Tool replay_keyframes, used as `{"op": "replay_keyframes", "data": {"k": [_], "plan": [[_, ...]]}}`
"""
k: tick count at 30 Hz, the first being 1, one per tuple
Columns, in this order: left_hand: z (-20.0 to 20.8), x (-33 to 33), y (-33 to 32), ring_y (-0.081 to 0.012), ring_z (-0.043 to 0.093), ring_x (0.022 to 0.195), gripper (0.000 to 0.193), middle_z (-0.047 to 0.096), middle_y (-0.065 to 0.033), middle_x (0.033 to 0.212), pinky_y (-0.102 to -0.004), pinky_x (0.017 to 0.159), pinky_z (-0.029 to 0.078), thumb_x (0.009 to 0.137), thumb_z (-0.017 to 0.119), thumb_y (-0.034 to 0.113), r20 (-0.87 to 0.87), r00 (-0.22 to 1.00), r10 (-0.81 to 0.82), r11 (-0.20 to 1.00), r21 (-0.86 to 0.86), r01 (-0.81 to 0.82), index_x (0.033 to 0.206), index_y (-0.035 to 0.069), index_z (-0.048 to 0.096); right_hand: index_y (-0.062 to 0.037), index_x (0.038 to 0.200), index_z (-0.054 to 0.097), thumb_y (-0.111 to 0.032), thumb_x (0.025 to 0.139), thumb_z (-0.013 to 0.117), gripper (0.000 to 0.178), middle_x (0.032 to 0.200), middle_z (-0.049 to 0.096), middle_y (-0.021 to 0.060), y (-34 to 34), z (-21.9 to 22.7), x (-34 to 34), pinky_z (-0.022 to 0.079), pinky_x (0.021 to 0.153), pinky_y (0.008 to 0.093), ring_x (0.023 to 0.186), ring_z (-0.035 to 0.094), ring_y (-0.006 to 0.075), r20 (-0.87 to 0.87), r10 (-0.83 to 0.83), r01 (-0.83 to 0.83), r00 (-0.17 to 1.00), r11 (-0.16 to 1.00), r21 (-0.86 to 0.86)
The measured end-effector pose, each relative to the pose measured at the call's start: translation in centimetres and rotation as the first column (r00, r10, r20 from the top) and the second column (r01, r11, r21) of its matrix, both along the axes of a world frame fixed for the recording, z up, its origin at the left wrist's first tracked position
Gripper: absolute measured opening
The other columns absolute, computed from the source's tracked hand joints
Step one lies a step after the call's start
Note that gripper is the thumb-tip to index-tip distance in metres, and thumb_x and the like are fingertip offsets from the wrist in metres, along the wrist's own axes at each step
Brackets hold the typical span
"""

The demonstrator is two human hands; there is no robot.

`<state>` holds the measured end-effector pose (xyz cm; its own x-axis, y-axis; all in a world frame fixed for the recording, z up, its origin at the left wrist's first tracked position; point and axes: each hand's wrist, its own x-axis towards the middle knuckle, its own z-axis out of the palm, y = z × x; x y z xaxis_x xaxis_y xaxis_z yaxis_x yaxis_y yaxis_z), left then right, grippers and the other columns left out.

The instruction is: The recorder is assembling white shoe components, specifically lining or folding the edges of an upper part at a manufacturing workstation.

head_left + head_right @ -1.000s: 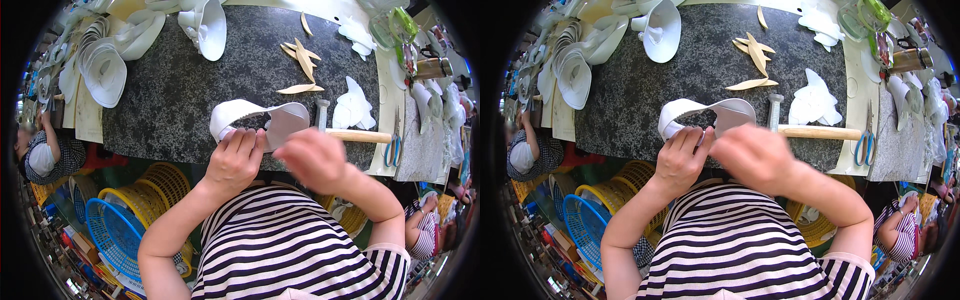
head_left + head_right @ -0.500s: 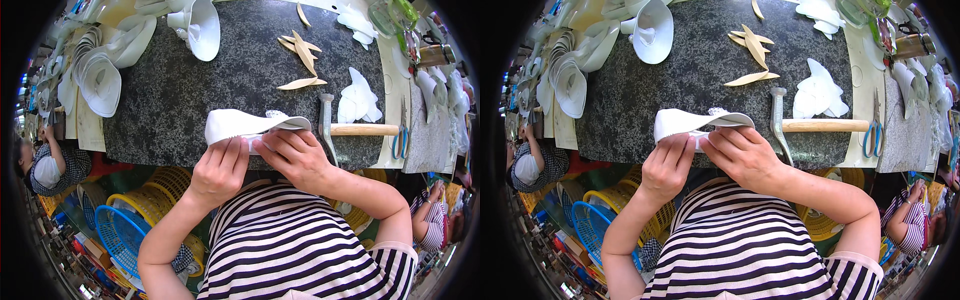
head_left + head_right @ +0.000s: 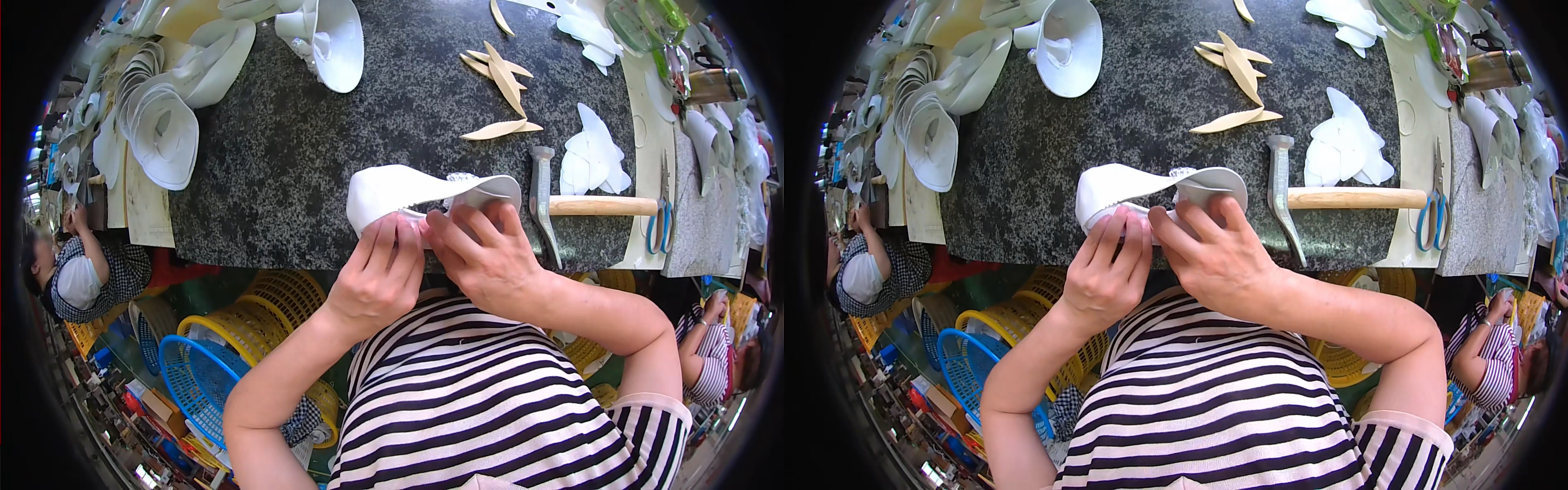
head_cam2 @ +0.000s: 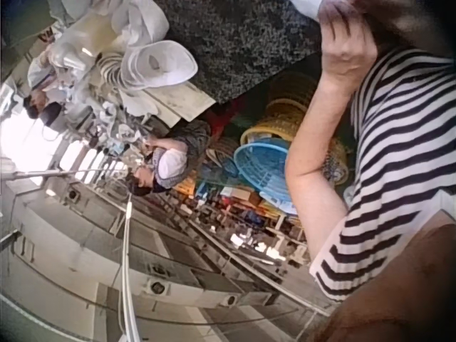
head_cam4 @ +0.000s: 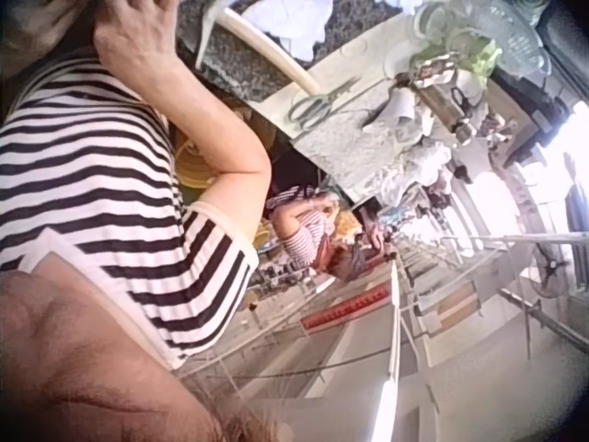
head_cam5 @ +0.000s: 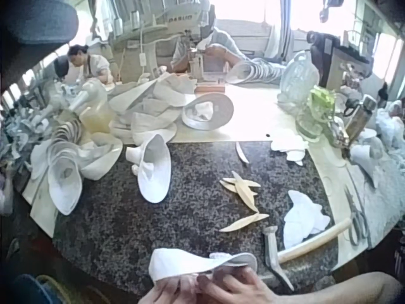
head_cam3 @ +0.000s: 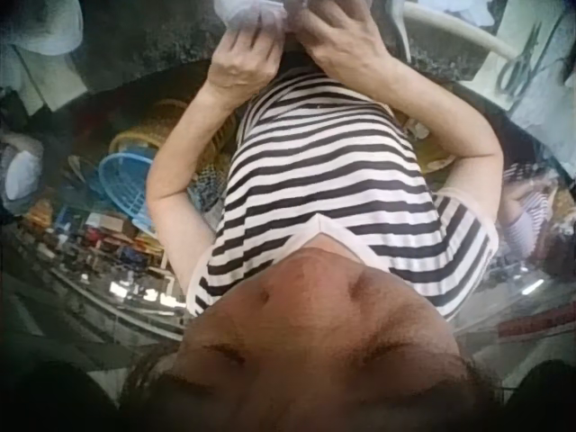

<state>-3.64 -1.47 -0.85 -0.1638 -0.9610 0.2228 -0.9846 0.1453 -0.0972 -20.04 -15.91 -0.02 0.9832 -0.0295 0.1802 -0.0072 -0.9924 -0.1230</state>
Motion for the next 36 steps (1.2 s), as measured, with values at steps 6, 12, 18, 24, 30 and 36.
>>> {"op": "replay_keyframes", "data": {"k": [6,12,18,24,30,36], "plan": [[0.5,1.0,1.7,-0.0307,0.06,0.132,0.043,0.066,-0.02,0.132,-0.0458,0.117,0.041,0.09,0.055,0.013,-0.009,1.0,-0.022,0.997,0.07,0.022,0.127,-0.004,0.067,0.0009,0.13,0.065,-0.016,0.085,0.064,0.049,0.136,0.055,0.0162,-2.2,0.1,-0.8,0.044,0.103,0.0448,0.12,0.057,0.0282,-0.006,0.086,-0.085,0.996,0.995,0.055],[0.7,2.4,-1.3,-0.0256,0.067,0.119,0.035,0.072,-0.0133,0.119,-0.0473,0.118,0.039,0.089,0.056,0.013,-0.047,0.987,-0.154,0.988,-0.009,0.154,0.118,0.001,0.071,0.0005,0.112,0.07,0.003,0.079,0.067,0.034,0.123,0.061,0.0161,-3.2,0.7,0.3,0.054,0.091,0.0417,0.106,0.063,0.0314,0.244,-0.052,-0.081,0.968,0.861,0.503],[3.3,8.3,0.1,-0.0241,0.057,0.136,0.035,0.069,-0.01,0.129,-0.0489,0.122,0.034,0.086,0.063,0.009,-0.073,0.968,-0.239,0.963,0.112,0.246,0.12,0.003,0.07,-0.0097,0.124,0.068,0.002,0.075,0.069,0.05,0.136,0.059,0.0097,-6.0,1.8,0.2,0.049,0.103,0.042,0.123,0.057,0.0306,0.198,0.112,-0.162,0.974,0.952,0.259],[3.2,4.1,1.0,-0.0304,0.061,0.127,0.046,0.067,-0.0159,0.13,-0.0514,0.119,0.037,0.075,0.064,0.006,-0.378,0.926,-0.012,0.996,0.078,0.045,0.121,-0.002,0.068,-0.0038,0.119,0.068,-0.016,0.077,0.069,0.044,0.126,0.062,0.0072,-6.9,0.0,0.9,0.049,0.104,0.0392,0.123,0.058,0.0247,0.125,0.326,-0.332,0.937,0.943,0.027],[3.6,2.4,0.0,-0.0338,0.063,0.12,0.047,0.066,-0.0166,0.126,-0.0488,0.113,0.043,0.078,0.07,0.012,-0.548,0.831,0.099,0.992,0.117,-0.042,0.122,-0.004,0.066,-0.0056,0.115,0.067,-0.015,0.079,0.069,0.037,0.114,0.065,0.0076,-6.3,0.3,3.9,0.051,0.095,0.0396,0.108,0.063,0.023,0.123,0.464,-0.479,0.877,0.86,0.176],[2.5,2.0,-0.3,-0.0369,0.066,0.108,0.048,0.072,-0.0161,0.114,-0.0453,0.101,0.051,0.08,0.083,0.03,-0.665,0.725,0.177,0.983,0.091,-0.157,0.115,0.001,0.069,-0.0039,0.101,0.063,-0.009,0.09,0.069,0.013,0.087,0.067,0.0119,-5.4,-0.5,4.6,0.053,0.068,0.0428,0.078,0.067,0.0335,0.135,0.084,-0.135,0.987,0.889,0.437]]}}
